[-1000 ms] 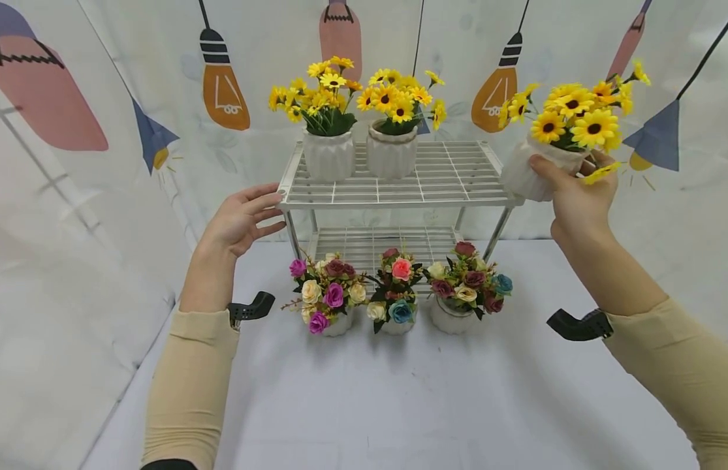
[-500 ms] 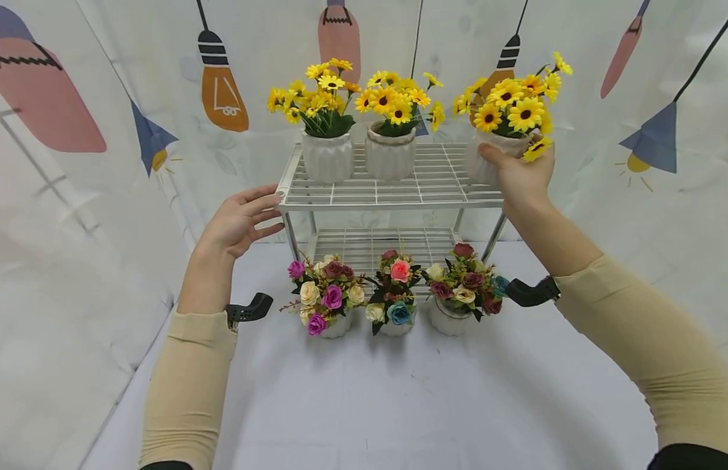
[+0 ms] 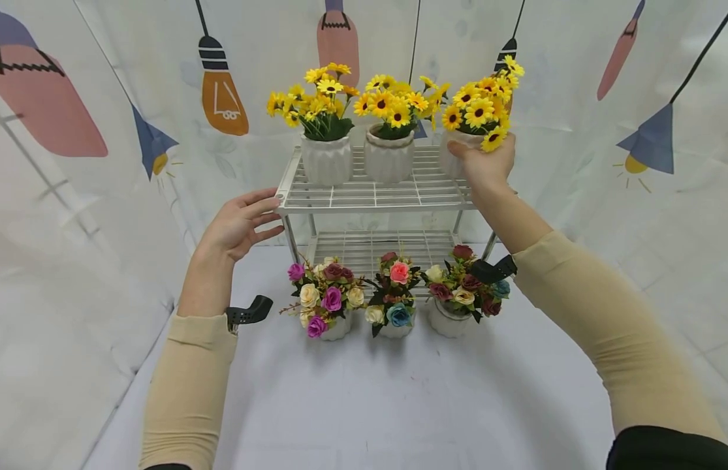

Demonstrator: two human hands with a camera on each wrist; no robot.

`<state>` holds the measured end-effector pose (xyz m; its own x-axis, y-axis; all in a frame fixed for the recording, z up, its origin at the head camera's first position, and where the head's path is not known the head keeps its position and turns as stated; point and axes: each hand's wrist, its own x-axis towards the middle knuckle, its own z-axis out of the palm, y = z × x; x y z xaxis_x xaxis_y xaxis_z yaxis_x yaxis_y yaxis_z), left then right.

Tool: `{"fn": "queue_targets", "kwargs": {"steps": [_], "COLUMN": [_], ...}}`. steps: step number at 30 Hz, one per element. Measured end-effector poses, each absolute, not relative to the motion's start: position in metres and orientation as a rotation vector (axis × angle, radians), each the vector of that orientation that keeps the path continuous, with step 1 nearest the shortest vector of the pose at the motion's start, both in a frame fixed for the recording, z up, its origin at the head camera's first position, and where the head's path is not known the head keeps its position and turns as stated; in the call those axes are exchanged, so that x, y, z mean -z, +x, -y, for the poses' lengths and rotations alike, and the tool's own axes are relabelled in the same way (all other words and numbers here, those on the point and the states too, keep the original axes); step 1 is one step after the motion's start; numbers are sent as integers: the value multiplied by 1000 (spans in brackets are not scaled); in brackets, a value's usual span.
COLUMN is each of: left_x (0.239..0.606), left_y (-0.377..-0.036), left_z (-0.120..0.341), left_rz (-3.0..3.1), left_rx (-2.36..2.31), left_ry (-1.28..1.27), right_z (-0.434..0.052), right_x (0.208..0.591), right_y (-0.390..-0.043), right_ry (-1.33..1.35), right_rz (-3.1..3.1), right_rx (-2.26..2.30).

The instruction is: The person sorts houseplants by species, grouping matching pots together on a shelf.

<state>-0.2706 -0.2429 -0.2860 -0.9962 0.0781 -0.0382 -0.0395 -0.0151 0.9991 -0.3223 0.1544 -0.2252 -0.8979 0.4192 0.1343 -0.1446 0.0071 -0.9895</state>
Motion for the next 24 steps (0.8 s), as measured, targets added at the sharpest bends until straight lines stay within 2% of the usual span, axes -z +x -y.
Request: {"fn": "queue_targets", "kwargs": {"steps": [15,24], "left_x": [285,285], "left_y": [-269,-270], "left_z": [243,243], "left_rz": [-2133,-2135], "left_rx": [-2193,-2190], "left_ry": [50,55], "right_z": [-140,-143], "right_x": [233,230], "right_y": [-340,-327], "right_ry": [-237,-221], "right_rz": [1977,2078], "right_rx": [-1809,-1803]}}
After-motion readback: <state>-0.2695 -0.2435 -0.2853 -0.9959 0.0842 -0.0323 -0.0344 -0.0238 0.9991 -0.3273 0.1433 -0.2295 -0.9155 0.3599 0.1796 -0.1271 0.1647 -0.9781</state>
